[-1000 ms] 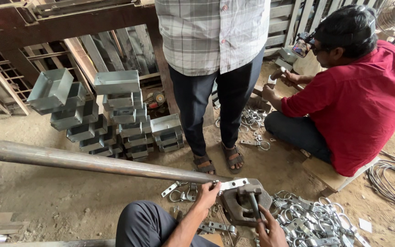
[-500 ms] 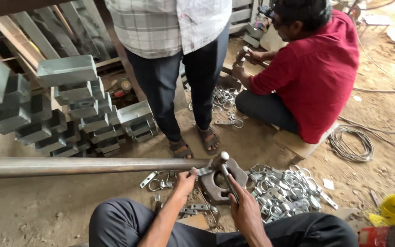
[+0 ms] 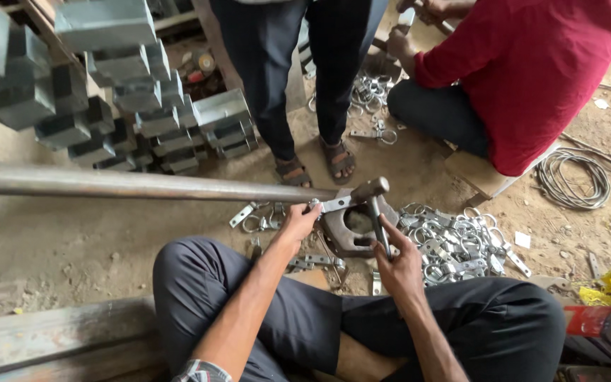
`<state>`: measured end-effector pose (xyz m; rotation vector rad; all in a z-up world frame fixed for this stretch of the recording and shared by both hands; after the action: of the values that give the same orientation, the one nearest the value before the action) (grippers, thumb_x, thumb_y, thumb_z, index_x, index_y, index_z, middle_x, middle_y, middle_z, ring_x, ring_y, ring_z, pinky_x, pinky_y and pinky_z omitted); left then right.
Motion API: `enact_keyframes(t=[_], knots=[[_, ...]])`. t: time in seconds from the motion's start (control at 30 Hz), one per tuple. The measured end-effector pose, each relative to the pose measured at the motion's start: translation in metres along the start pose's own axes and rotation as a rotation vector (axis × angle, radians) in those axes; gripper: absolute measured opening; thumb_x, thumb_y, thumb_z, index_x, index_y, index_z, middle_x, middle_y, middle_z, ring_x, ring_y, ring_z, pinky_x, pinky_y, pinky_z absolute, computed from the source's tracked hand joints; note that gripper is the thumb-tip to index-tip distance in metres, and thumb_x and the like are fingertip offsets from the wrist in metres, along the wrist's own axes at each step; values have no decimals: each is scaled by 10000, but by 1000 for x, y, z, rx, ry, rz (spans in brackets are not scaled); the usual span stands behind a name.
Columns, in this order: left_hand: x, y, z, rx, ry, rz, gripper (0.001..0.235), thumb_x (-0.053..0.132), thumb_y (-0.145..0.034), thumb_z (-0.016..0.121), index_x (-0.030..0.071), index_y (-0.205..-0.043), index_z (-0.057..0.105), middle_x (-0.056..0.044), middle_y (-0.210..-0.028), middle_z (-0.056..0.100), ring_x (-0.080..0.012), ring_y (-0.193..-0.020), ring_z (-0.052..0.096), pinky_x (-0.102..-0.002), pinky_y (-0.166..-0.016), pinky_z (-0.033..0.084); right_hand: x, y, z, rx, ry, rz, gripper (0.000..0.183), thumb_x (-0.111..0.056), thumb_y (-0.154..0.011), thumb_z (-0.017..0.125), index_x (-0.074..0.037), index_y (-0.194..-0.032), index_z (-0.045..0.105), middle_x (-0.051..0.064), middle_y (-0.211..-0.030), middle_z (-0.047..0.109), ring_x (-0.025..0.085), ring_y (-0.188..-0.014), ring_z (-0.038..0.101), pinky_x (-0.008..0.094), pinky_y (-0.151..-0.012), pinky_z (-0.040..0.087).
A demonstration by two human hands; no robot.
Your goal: The person sits on the floor and uses a hammer to drive a metal pin into a hole on a metal plate held in a large hex-shaped jig, then places the assembled part into a pile and repeats the process with additional metal plates and pins.
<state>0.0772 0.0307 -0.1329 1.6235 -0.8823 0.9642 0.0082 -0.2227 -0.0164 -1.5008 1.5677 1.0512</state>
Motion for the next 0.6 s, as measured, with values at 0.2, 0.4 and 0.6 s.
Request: enact_keyframes(t=[0.2, 0.4, 0.6], knots=[[-20, -5, 4, 25, 54, -180, 507, 355, -981, 700, 18, -1340, 580, -113, -1212, 647, -196, -1068, 590, -375, -913, 497, -39, 11, -8, 139, 227, -83, 607, -100, -911, 695, -265, -1480, 567, 132, -1239, 755, 241, -617, 624, 401, -492, 515], [-42, -16, 12, 136, 15, -160, 568, 318, -955, 747, 56, -1402, 516, -111, -1338, 590, -209, -1214, 543, -350, -1032, 442, -40, 6, 3, 8, 574, 47, 640, -172, -918, 676, -396, -1492, 503, 90, -1025, 746, 277, -761, 746, 444, -688, 617], [-6, 6, 8, 93, 86, -47, 338, 279, -942, 696, -37, -1058, 730, -106, -951, 734, -165, -871, 598, -381, -786, 494, -5, -18, 12, -79, 653, -70, 713, -203, -904, 640, -420, -1536, 392, 100, -1063, 695, 324, -957, 713, 468, -787, 594]])
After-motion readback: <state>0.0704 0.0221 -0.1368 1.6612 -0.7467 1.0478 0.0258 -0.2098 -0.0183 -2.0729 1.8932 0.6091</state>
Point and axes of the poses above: each hand's wrist, its own y-axis away from the middle knuckle, its own z-axis out of the palm, x = y × z, the point moved 5 cm from there along -y, towards the middle knuckle
